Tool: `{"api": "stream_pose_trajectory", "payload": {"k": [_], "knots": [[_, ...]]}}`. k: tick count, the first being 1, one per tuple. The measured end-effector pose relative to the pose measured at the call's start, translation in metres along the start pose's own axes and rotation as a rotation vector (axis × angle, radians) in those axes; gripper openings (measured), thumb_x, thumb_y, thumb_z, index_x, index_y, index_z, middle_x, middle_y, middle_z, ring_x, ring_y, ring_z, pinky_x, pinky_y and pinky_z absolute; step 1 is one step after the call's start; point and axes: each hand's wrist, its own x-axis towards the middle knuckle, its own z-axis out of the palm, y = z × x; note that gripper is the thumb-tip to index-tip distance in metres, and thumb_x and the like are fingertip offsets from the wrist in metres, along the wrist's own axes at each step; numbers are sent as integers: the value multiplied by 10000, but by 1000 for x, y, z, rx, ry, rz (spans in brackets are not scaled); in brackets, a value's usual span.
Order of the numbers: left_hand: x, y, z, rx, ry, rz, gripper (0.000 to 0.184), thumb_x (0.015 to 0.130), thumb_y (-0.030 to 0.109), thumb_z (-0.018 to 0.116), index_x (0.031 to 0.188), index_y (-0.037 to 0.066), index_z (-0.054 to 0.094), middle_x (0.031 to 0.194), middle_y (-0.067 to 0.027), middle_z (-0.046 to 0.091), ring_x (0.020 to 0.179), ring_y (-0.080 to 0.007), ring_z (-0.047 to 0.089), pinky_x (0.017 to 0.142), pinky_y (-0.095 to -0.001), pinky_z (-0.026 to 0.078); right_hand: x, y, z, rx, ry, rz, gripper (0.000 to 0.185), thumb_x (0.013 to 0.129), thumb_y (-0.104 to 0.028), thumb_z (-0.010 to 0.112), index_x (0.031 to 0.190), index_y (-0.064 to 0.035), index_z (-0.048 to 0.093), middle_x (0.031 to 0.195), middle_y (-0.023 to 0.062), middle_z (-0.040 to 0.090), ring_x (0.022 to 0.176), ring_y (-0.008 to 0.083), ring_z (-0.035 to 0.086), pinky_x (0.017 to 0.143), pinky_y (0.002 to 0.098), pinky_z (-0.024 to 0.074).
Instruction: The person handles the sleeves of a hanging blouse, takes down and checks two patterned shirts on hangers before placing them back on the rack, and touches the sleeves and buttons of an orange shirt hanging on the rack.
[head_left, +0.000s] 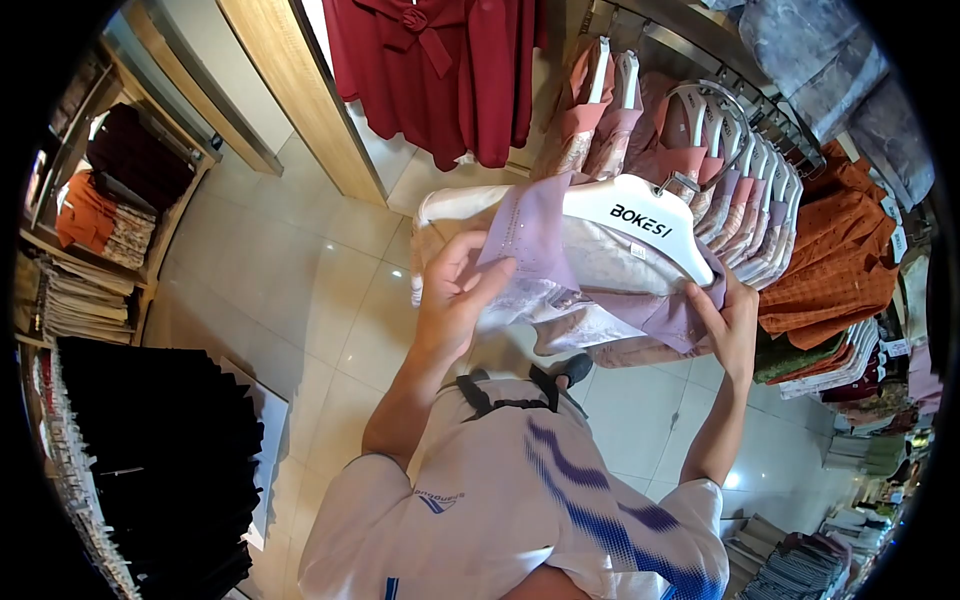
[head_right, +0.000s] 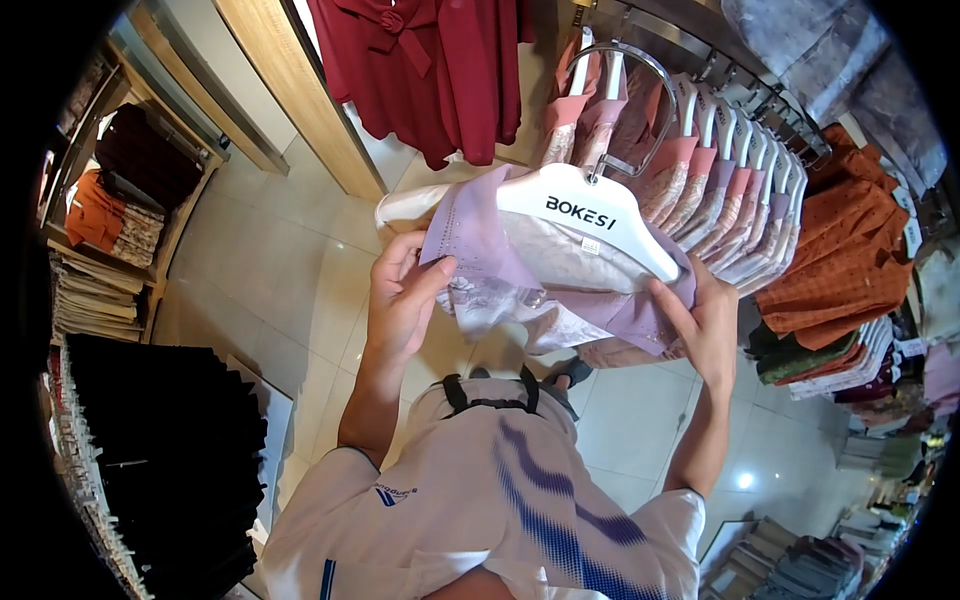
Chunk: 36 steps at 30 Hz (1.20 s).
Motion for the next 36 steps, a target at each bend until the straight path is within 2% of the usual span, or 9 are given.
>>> {"api": "stream_pose_trajectory", "payload": {"k": [7, 10, 13, 15, 19, 24, 28, 31, 36], "knots": [[7, -7, -8, 17, 56, -68, 108, 889, 47, 596, 988, 9, 583, 927, -12, 625, 818, -45, 558, 729, -211, 440, 3, 2, 1, 17, -21, 26, 340, 816, -243, 671, 947, 63, 605, 613, 167, 557, 507, 190, 512, 543, 301, 439], [9, -10, -13, 55, 31, -62, 110, 932, 46, 515, 1014, -19, 548, 956, -69, 601, 837, -106, 549, 747, -280, 439, 5, 4, 3, 9, -22, 16, 336, 814, -246, 676, 922, 63, 600, 601, 169, 544, 496, 199, 502, 535, 303, 432], [11, -6, -9, -32, 39, -87, 125, 953, 90, 491, 1002, -5, 555, 917, -55, 593, 778, -92, 516, 682, -273, 409, 7, 7, 2, -9, -46, 33, 334, 815, -253, 678, 901, 59, 598, 593, 170, 533, 490, 207, 494, 532, 308, 427], [14, -1, -3, -150, 34, -96, 110, 955, 114, 511, 949, 30, 582, 826, 18, 588, 734, -42, 530, 649, -206, 412, 8, 8, 3, -24, -64, 43, 335, 817, -258, 679, 903, 56, 603, 595, 168, 542, 499, 210, 507, 542, 313, 434], [15, 2, -4, -180, 42, -138, 124, 964, 117, 493, 897, 38, 561, 805, 6, 567, 690, -52, 499, 602, -222, 387, 10, 7, 6, 29, -39, 25, 332, 816, -254, 678, 912, 56, 607, 603, 168, 555, 510, 213, 525, 553, 318, 443], [22, 3, -16, -147, -142, -124, 174, 980, 141, 458, 847, 42, 507, 806, -25, 549, 629, -68, 433, 545, -240, 349, 13, 7, 9, 32, -35, 9, 346, 816, -256, 674, 947, 58, 611, 628, 182, 579, 535, 240, 574, 567, 328, 454], [31, 19, 3, -154, -80, -229, 169, 984, 141, 441, 875, 29, 504, 788, -31, 537, 642, -94, 451, 558, -252, 361, 17, 8, 11, 38, -59, -15, 363, 820, -261, 669, 983, 58, 611, 637, 188, 586, 548, 257, 593, 575, 332, 462], [41, 19, 6, -303, -182, -301, 161, 983, 131, 436, 899, 13, 508, 824, -58, 536, 677, -130, 489, 584, -274, 385, 19, 8, 12, -41, -121, 2, 374, 822, -268, 667, 998, 57, 611, 649, 194, 593, 564, 270, 604, 584, 331, 468], [57, 11, 12, -123, -331, -190, 138, 961, 74, 437, 999, -19, 531, 1056, -142, 576, 790, -192, 584, 680, -306, 456, 24, -1, 16, 57, -114, 78, 346, 856, -272, 646, 942, 62, 615, 615, 122, 570, 549, 144, 528, 560, 310, 446]]}}
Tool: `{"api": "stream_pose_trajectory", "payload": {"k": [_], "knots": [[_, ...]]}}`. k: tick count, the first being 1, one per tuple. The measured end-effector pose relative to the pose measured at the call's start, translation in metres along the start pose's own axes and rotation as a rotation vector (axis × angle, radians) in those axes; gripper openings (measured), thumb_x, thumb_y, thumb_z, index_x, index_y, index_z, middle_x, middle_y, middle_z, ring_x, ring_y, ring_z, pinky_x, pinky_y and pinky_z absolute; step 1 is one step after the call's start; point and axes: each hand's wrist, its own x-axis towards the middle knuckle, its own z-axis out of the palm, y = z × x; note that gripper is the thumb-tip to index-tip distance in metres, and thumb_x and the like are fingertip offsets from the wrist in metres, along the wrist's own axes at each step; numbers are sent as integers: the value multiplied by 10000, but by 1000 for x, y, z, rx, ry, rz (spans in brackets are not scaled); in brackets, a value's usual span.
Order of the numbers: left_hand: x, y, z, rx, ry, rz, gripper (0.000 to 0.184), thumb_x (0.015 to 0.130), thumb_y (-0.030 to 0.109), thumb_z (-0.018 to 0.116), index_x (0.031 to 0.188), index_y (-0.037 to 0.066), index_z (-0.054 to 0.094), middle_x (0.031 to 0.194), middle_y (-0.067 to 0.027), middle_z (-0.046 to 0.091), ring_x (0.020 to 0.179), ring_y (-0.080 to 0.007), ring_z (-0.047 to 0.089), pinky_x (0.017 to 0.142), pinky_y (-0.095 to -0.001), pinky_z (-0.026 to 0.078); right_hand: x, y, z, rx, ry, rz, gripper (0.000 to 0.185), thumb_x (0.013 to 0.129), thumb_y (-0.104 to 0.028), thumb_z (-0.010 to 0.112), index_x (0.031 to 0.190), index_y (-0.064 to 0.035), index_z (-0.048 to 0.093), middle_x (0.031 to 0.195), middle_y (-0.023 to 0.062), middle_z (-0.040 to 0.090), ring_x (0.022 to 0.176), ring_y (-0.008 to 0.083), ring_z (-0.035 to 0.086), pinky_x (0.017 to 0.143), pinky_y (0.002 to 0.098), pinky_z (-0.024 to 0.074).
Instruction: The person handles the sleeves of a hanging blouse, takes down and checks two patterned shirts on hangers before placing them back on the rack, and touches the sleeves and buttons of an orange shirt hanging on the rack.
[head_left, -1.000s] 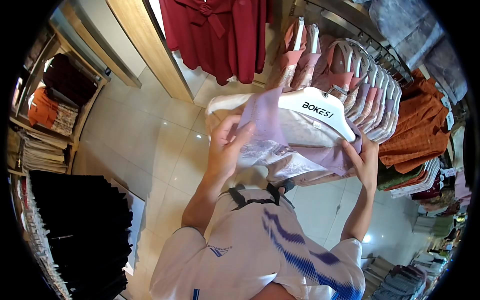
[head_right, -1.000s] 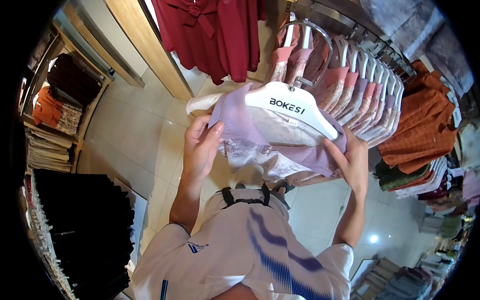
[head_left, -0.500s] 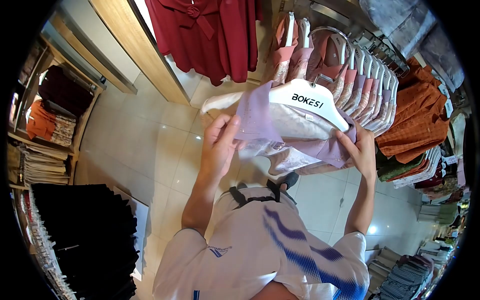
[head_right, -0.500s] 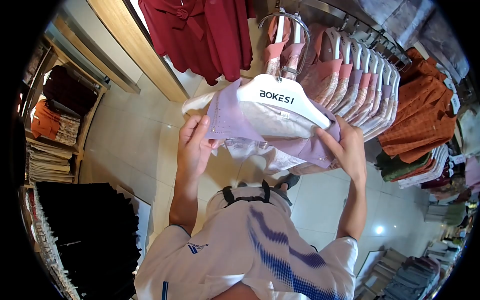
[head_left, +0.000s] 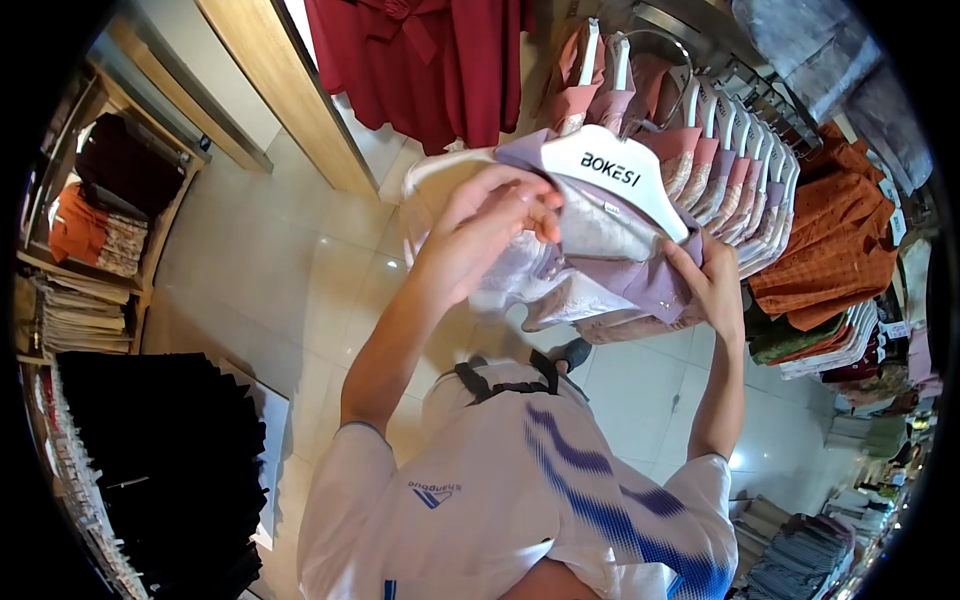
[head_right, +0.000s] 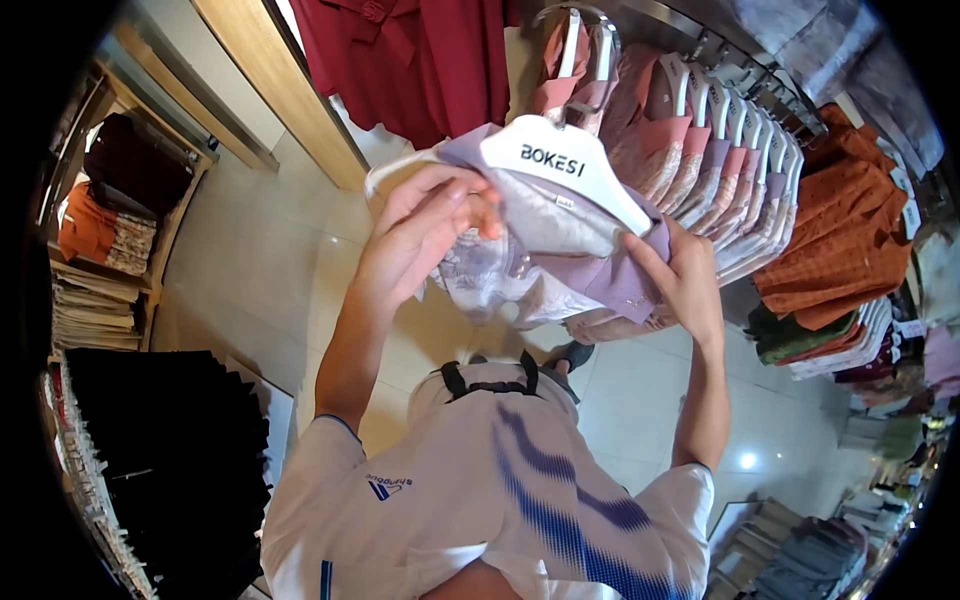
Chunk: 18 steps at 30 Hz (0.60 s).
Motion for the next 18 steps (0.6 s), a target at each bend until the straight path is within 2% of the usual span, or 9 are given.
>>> {"api": "stream_pose_trajectory", "payload": {"k": [4, 8, 10, 11, 13, 14, 15, 16, 18], "knots": [[-8, 4, -5, 159, -154, 40, 184, 964, 95, 407, 972, -29, 542, 1096, -239, 586, 830, -260, 592, 772, -372, 465, 1, 20, 0, 103, -20, 116, 361, 881, -291, 636, 882, 70, 618, 612, 30, 545, 573, 72, 468, 530, 259, 412], [-36, -14, -49, 211, -155, -23, 192, 968, 88, 387, 960, -30, 538, 1058, -233, 597, 839, -270, 591, 799, -377, 465, 2, 34, -18, 231, 0, 169, 362, 907, -302, 611, 897, 60, 613, 723, -29, 558, 625, 36, 444, 537, 196, 369], [-52, -50, -83, 238, 13, -28, 107, 934, 82, 500, 939, -17, 540, 989, -150, 642, 820, -176, 613, 791, -312, 480, 4, 35, -32, 230, 28, 177, 365, 906, -317, 611, 901, 47, 617, 707, -47, 540, 613, 31, 431, 527, 195, 358], [-57, -76, -104, 238, 8, -39, 107, 934, 82, 500, 939, -17, 540, 989, -150, 642, 820, -176, 613, 791, -312, 480, 5, 33, -38, 262, 38, 173, 367, 905, -324, 611, 899, 43, 619, 698, -55, 528, 606, 28, 421, 520, 192, 349], [-67, -127, -146, 476, 195, -229, 240, 874, 123, 619, 1025, -31, 512, 1075, -153, 597, 968, -183, 579, 856, -308, 452, 6, 23, -44, 322, 83, 173, 368, 902, -334, 612, 924, 33, 628, 684, -76, 490, 591, 22, 388, 510, 176, 309], [-69, -143, -154, 473, 200, -231, 240, 874, 123, 619, 1025, -31, 512, 1075, -153, 597, 968, -183, 579, 856, -308, 452, 8, 19, -52, 300, 75, 156, 379, 901, -330, 615, 933, 47, 625, 710, -53, 531, 609, 28, 430, 535, 182, 352], [-69, -157, -159, 649, 281, -166, 393, 823, 156, 684, 1102, -30, 478, 1136, -152, 556, 1045, -195, 537, 897, -307, 427, 10, 14, -58, 277, 69, 134, 390, 899, -326, 618, 942, 62, 622, 737, -29, 571, 627, 35, 473, 559, 188, 395], [-67, -167, -163, 824, 361, -101, 553, 773, 188, 749, 1178, -30, 443, 1196, -151, 515, 1123, -206, 494, 938, -307, 402, 14, 20, -63, 272, 82, 135, 393, 898, -330, 619, 944, 60, 623, 738, -30, 571, 635, 32, 474, 567, 186, 395], [-60, -180, -172, 829, 364, -94, 669, 741, 204, 774, 1240, -23, 392, 1237, -154, 478, 1160, -217, 461, 967, -313, 379, 18, 12, -68, 286, 143, 102, 381, 896, -327, 622, 925, 53, 628, 733, -36, 564, 635, 29, 471, 560, 186, 387]]}}
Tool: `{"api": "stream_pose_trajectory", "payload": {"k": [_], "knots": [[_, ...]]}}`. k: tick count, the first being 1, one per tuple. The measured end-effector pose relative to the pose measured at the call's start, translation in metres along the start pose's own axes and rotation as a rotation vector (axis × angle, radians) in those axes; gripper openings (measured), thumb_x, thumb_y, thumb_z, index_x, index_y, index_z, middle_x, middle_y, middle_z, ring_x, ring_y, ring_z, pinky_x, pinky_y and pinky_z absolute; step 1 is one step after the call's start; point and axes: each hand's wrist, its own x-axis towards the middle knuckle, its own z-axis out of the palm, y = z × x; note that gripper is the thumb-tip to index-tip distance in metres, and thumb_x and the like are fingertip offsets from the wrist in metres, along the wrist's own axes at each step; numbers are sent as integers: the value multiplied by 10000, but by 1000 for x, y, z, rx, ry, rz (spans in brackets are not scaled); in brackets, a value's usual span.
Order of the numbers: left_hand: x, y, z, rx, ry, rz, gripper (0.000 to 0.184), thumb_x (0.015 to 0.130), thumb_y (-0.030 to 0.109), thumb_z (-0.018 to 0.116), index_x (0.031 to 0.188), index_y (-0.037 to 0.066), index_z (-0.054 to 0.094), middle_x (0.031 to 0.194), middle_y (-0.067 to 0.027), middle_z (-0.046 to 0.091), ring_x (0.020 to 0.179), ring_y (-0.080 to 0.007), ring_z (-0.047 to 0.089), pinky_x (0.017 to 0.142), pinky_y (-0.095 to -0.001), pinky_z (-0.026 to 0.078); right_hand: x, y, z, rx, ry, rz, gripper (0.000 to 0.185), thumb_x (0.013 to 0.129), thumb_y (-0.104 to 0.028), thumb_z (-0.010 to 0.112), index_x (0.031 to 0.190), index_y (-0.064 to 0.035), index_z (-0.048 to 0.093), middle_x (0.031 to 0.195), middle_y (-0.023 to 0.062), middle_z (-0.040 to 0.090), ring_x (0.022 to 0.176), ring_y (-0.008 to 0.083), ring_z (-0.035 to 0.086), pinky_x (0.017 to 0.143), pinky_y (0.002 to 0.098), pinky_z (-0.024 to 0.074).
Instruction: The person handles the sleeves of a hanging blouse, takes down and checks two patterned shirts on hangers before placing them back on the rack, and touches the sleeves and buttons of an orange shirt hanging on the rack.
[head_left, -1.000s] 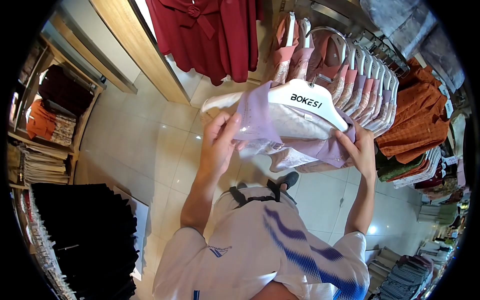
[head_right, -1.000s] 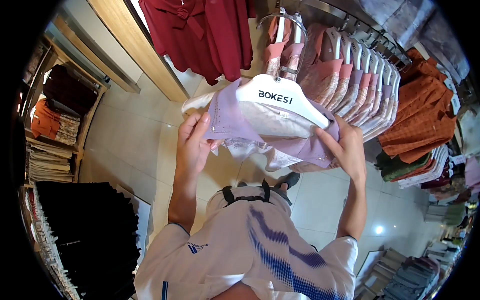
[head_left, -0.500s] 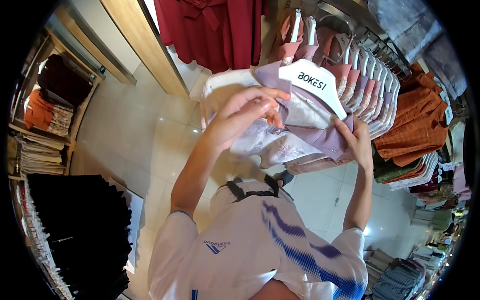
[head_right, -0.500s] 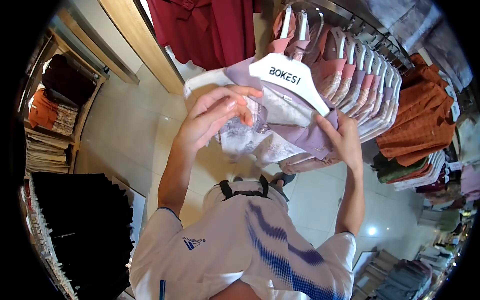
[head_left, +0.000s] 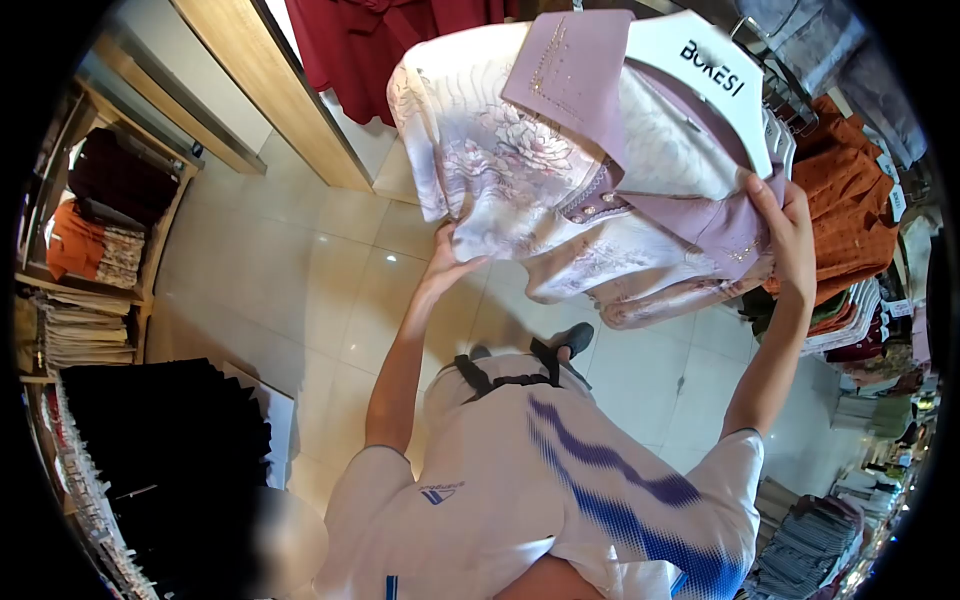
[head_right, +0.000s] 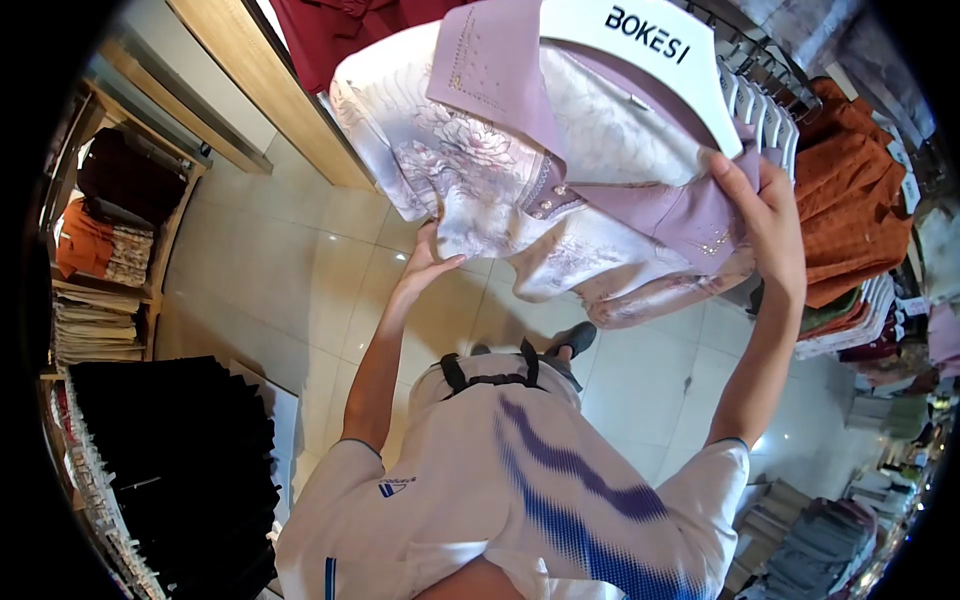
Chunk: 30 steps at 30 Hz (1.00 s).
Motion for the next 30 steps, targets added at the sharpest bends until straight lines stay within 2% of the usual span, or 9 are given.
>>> {"api": "stream_pose_trajectory", "payload": {"k": [1, 5, 8, 10, 15, 19, 20, 23, 30], "knots": [[4, -8, 2, 6, 2, 4, 786, 709, 220, 800, 1301, -17, 340, 1277, -157, 440, 1197, -229, 427, 996, -318, 356, 0, -7, 1, 18, 31, -14, 377, 895, -326, 623, 915, 50, 628, 732, -38, 562, 634, 27, 469, 557, 185, 383], [23, -42, 3, 88, -83, 9, 844, 694, 221, 804, 1332, -21, 307, 1270, -157, 443, 1196, -235, 430, 1001, -317, 355, 1, -30, -7, -5, 4, -64, 386, 900, -346, 610, 920, 40, 618, 733, -45, 553, 632, 20, 461, 563, 186, 387], [29, -60, 7, 38, -135, -82, 725, 731, 212, 770, 1296, -42, 393, 1245, -163, 492, 1163, -216, 471, 975, -316, 380, -3, -47, -5, 27, 82, -79, 392, 899, -360, 609, 911, 32, 617, 724, -51, 547, 622, 14, 454, 554, 180, 372], [17, -71, 7, -65, -124, -301, 566, 770, 215, 742, 1218, -43, 511, 1144, -148, 583, 1067, -200, 543, 923, -322, 420, -8, -45, -13, 0, 98, -82, 394, 897, -364, 609, 908, 29, 618, 721, -53, 547, 619, 13, 455, 552, 176, 365], [-14, -95, -7, -116, -132, -305, 460, 824, 246, 696, 1172, -24, 566, 1081, -91, 633, 986, -168, 575, 870, -296, 434, -13, -53, -11, -78, 159, -61, 390, 890, -377, 616, 903, 13, 624, 706, -60, 546, 603, 10, 457, 541, 167, 350], [-38, -62, -40, -47, -342, -294, 396, 875, 212, 639, 1185, -22, 564, 1092, -35, 624, 932, -113, 571, 861, -257, 419, -5, -41, -12, -143, 200, -84, 377, 898, -365, 612, 906, 11, 626, 702, -61, 536, 598, 4, 435, 528, 169, 336], [-51, -28, -43, -292, -298, -278, 301, 899, 172, 605, 1137, -13, 601, 1043, -9, 631, 914, -91, 567, 843, -242, 423, -4, -39, -12, -138, 197, -82, 377, 898, -365, 612, 906, 11, 626, 702, -61, 536, 598, 4, 435, 528, 169, 336], [-65, 21, -55, -551, -325, -354, 251, 929, 233, 578, 1012, 7, 650, 918, 21, 648, 853, -42, 562, 764, -220, 435, 0, -35, -10, -202, 226, -107, 380, 899, -367, 611, 902, 13, 624, 686, -65, 520, 585, 6, 417, 512, 174, 325], [-68, 119, -70, -213, -467, -367, 257, 942, 235, 554, 1001, 4, 648, 858, -13, 653, 796, -82, 604, 730, -232, 460, 13, -25, -9, -312, 275, -146, 392, 887, -374, 622, 890, 18, 630, 651, -52, 518, 568, 15, 422, 495, 186, 335]]}}
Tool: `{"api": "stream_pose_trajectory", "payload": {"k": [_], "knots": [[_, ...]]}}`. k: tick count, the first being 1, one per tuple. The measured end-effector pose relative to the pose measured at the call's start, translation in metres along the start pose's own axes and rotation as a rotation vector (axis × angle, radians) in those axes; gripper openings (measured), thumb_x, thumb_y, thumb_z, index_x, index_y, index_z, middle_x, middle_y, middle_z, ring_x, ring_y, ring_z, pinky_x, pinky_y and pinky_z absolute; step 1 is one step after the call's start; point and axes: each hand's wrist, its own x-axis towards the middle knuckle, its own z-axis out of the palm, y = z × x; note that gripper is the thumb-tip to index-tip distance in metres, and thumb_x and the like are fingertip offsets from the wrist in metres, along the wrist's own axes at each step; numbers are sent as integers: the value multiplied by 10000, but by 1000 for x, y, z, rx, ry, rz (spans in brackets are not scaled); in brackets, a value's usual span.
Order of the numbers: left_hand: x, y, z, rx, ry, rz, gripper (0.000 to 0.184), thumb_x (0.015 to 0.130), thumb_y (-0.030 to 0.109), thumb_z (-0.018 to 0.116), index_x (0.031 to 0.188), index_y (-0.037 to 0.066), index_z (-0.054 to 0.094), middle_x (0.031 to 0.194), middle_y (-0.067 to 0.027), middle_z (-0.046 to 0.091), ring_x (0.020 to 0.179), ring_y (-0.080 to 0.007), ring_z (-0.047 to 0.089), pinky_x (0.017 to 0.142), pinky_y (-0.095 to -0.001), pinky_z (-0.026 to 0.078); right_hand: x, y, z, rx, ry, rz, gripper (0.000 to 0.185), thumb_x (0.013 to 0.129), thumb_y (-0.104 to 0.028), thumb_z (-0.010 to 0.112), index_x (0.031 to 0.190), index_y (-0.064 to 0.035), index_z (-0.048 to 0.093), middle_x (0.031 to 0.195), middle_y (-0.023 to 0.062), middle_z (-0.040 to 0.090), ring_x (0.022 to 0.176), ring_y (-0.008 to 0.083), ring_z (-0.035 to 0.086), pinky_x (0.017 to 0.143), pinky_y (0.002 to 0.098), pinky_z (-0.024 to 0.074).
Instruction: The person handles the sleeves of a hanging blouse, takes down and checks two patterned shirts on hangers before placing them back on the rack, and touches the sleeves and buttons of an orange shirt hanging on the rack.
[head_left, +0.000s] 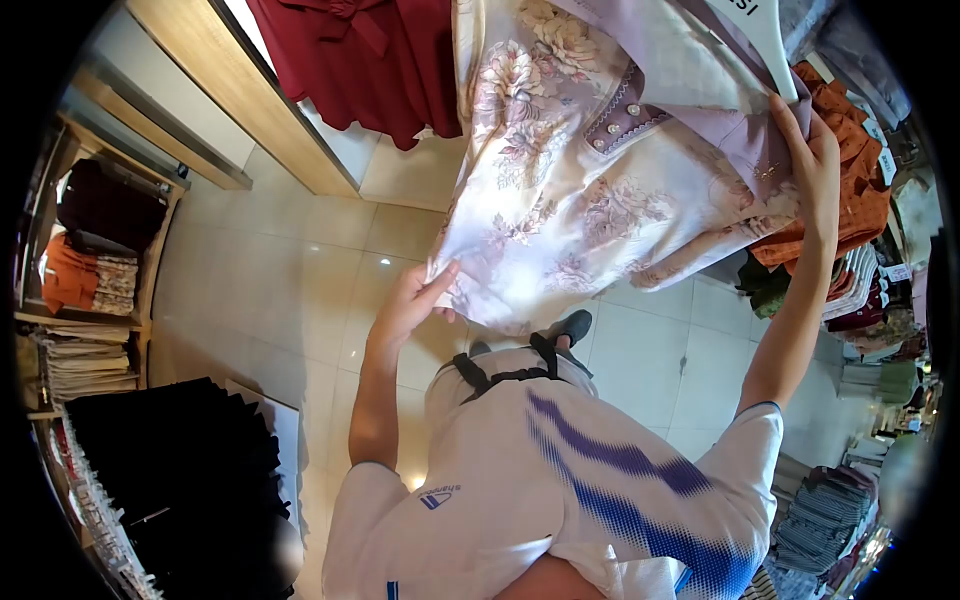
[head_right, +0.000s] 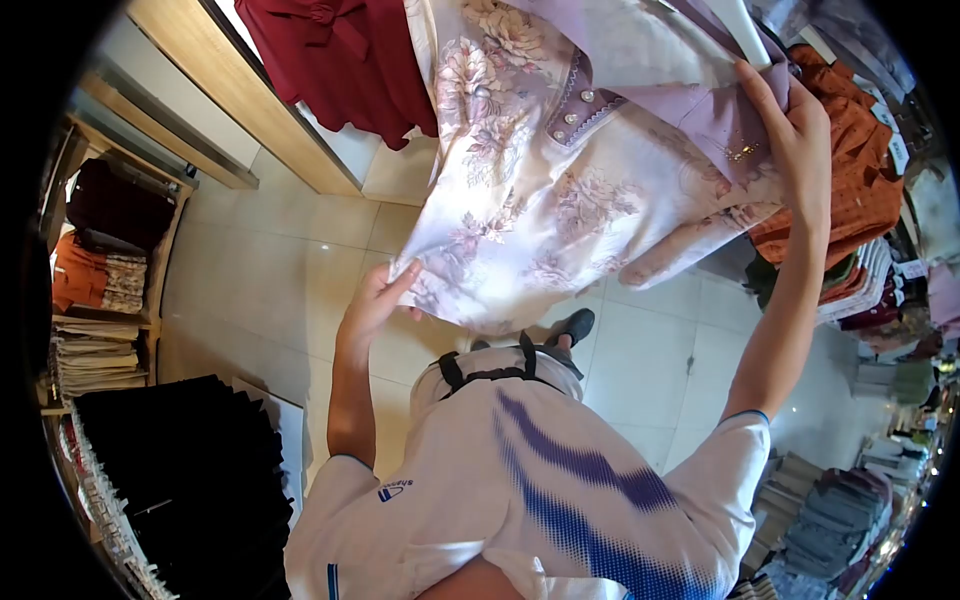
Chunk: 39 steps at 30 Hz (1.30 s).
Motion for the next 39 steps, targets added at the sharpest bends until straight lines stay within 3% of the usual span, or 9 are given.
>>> {"api": "stream_pose_trajectory", "payload": {"k": [6, 9, 11, 14, 21, 26, 33, 38, 39], "knots": [[1, 37, 27, -370, 229, 189, 273, 949, 145, 489, 1100, -68, 567, 1009, -127, 645, 924, -212, 633, 845, -346, 491, 4, 9, 3, -8, -41, -50, 418, 876, -384, 629, 872, 34, 631, 651, -5, 551, 594, 43, 464, 540, 202, 395], [13, 75, 43, -662, 39, 251, 300, 955, 127, 452, 1162, -80, 517, 1119, -179, 604, 1067, -285, 585, 942, -471, 448, 9, 12, 8, 22, -31, -110, 373, 897, -358, 614, 885, 14, 619, 635, -49, 504, 516, 21, 419, 449, 187, 323], [18, 99, 53, -738, -144, 297, 318, 959, 107, 421, 1213, -78, 473, 1195, -194, 559, 1142, -327, 533, 988, -575, 389, 9, 7, 9, 43, -84, -64, 439, 870, -388, 635, 916, 48, 642, 667, 18, 597, 619, 47, 515, 563, 214, 431], [30, 132, 65, -694, -308, 315, 316, 964, 179, 473, 1180, -51, 500, 1119, -132, 598, 1094, -236, 568, 980, -451, 437, 13, 12, 14, -48, -105, -137, 435, 873, -393, 628, 899, 40, 644, 651, 55, 604, 589, 71, 531, 549, 236, 441], [55, 179, 89, -765, -209, 397, 285, 963, 217, 487, 1102, -24, 547, 1084, -132, 609, 1057, -243, 582, 965, -489, 452, 11, 9, 15, -103, -171, -155, 458, 866, -430, 616, 883, 27, 652, 625, 66, 596, 571, 103, 549, 552, 256, 447], [68, 187, 82, -666, -308, 479, 362, 952, 281, 484, 1159, -13, 526, 1120, -140, 601, 1083, -325, 562, 992, -518, 418, 10, 18, 22, -51, -146, -191, 473, 862, -443, 619, 872, 29, 650, 616, 64, 592, 561, 103, 543, 532, 256, 442], [69, 199, 88, -634, -375, 576, 350, 960, 269, 461, 1150, -19, 521, 1157, -165, 581, 1146, -341, 526, 1020, -521, 388, -2, 21, 40, 62, -197, -120, 523, 826, -486, 648, 850, 36, 660, 622, 69, 614, 548, 109, 578, 501, 254, 448], [61, 204, 99, -757, -328, 580, 293, 964, 230, 454, 1113, -15, 515, 1194, -188, 547, 1157, -396, 500, 1038, -541, 369, -33, 4, 78, 207, -359, 26, 592, 808, -511, 651, 997, 50, 634, 712, 108, 652, 568, 166, 624, 519, 295, 503], [62, 205, 100, -797, -328, 560, 277, 963, 218, 453, 1105, -13, 512, 1188, -185, 547, 1156, -397, 499, 1041, -545, 364, -36, 0, 85, 278, -392, 68, 605, 804, -493, 664, 1050, 57, 614, 772, 121, 662, 650, 175, 644, 592, 309, 523]]}}
